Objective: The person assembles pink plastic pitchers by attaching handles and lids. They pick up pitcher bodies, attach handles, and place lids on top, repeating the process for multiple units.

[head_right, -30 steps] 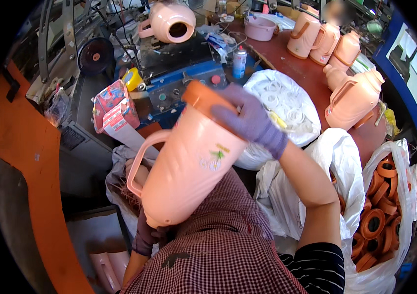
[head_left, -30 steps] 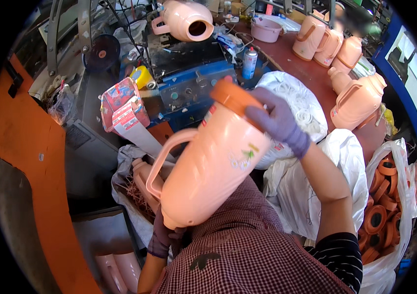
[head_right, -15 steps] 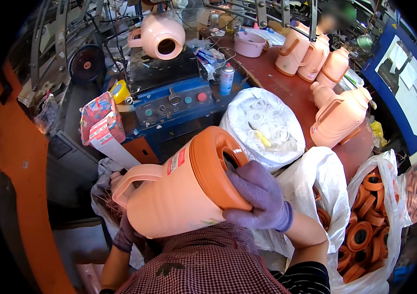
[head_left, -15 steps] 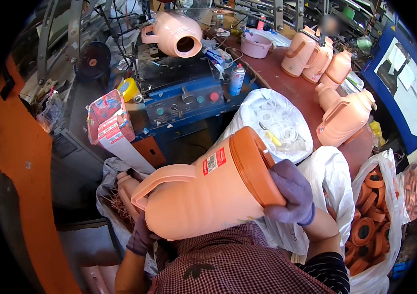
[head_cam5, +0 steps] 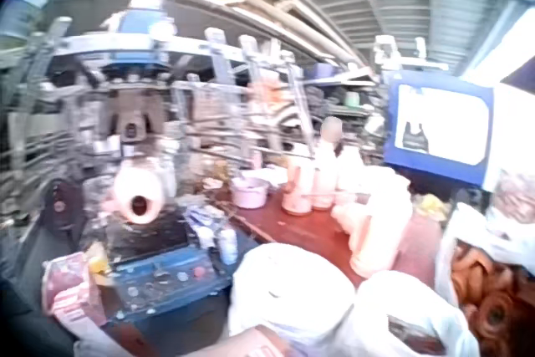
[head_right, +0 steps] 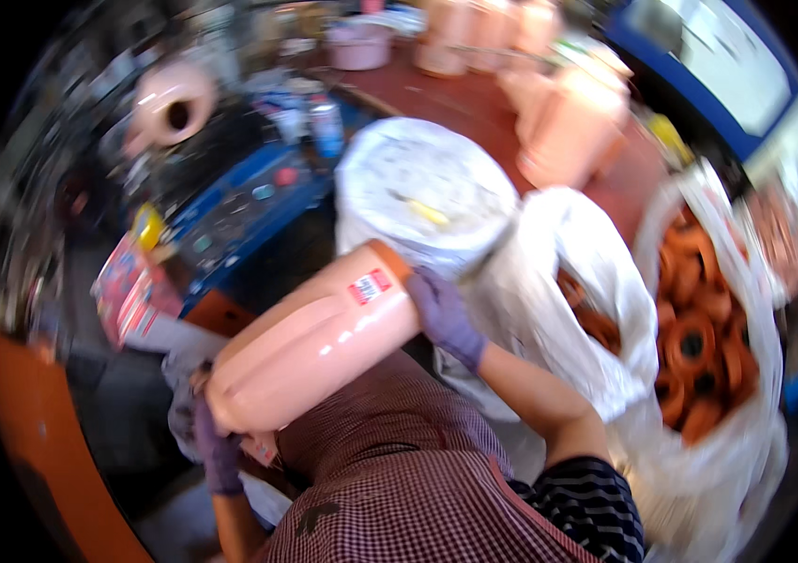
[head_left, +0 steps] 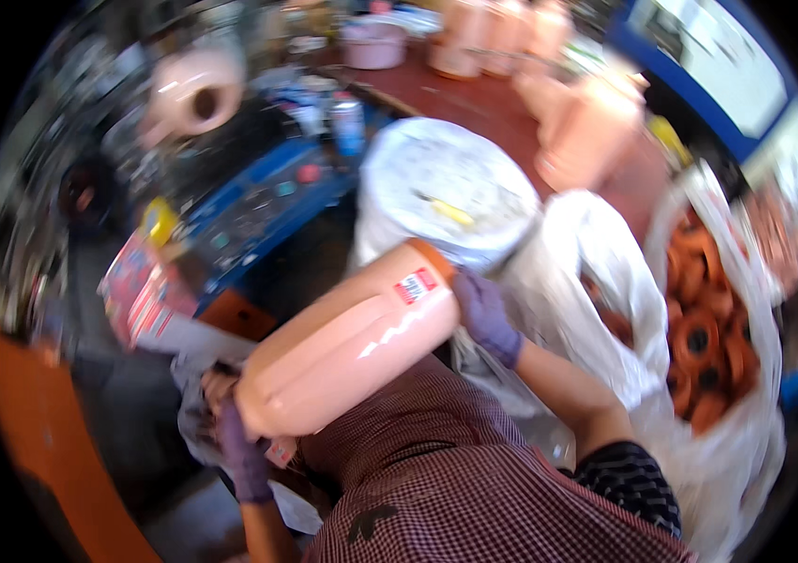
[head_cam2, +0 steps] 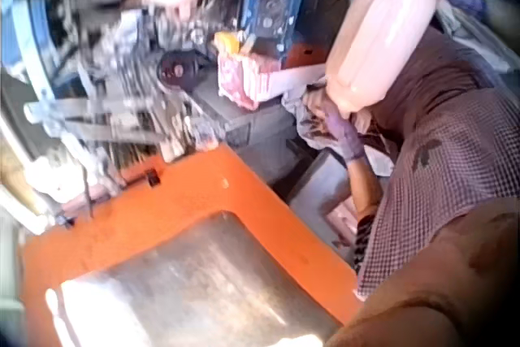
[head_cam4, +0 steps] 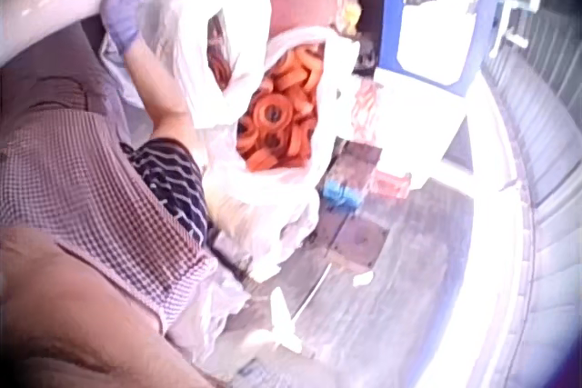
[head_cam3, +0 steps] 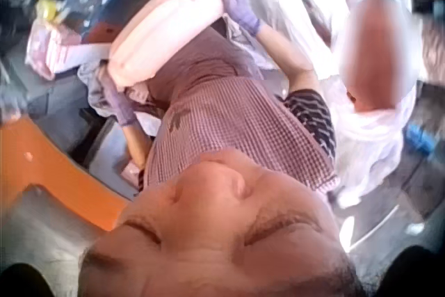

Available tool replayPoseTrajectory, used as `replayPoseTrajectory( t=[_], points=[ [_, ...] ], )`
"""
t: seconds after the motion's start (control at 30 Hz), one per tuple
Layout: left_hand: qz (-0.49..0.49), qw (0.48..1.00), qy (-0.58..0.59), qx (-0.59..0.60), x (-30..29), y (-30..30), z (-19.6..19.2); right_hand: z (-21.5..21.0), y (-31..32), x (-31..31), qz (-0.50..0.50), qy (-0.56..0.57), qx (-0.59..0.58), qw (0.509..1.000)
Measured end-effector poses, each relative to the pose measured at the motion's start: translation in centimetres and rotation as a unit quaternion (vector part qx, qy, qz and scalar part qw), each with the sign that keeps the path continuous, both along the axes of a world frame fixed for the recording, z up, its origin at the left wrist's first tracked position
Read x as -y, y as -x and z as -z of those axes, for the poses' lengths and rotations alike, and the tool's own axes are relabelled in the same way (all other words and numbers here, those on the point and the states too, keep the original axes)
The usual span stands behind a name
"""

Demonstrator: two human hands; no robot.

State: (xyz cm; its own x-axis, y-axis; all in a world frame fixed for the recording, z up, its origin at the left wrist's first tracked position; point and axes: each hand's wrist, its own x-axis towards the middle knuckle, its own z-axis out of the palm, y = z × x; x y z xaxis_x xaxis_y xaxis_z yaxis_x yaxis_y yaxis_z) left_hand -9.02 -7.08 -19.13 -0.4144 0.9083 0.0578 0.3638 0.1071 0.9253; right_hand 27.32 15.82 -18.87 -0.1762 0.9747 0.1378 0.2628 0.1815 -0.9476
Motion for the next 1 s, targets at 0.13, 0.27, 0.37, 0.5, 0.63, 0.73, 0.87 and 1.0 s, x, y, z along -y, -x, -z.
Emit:
replayPoseTrajectory(
  t=[0.13, 0.27, 0.37, 0.5, 0.63, 0.73, 0.87, 1.0],
  points=[
    [-0.063, 0.985, -0.001, 0.158, -0.8, -0.6, -11.2, -0.7, -4.4, 2.2, -0.109, -0.079, 0.043, 0.990],
    [-0.001, 0.998, 0.002, 0.063, -1.1, 0.7, -14.4, -6.1, -14.2, 1.6, 0.011, -0.210, 0.104, 0.972],
    [0.102, 0.994, 0.045, -0.021, -4.7, -1.6, -15.2, -5.3, -21.6, -2.2, 0.139, -0.158, 0.348, 0.914],
    [0.018, 0.994, 0.068, -0.087, -10.7, -5.5, -13.0, 1.8, -26.1, -2.0, -0.049, -0.122, 0.709, 0.693],
    [0.085, 0.996, 0.014, -0.026, -11.4, -6.3, -12.4, 8.3, -28.1, -3.9, -0.141, -0.151, 0.671, 0.712],
    [0.058, 0.998, -0.007, 0.000, -11.2, -5.8, -11.7, 1.7, -27.5, -2.6, -0.193, -0.138, 0.666, 0.707],
    [0.037, 0.998, -0.047, 0.008, -10.2, -4.1, -10.5, -11.2, -30.8, -1.1, -0.029, -0.148, 0.755, 0.638],
    [-0.002, 0.994, -0.107, -0.008, -9.1, -3.4, -9.9, -14.1, -35.8, -0.2, 0.097, 0.026, 0.196, 0.975]
  ],
)
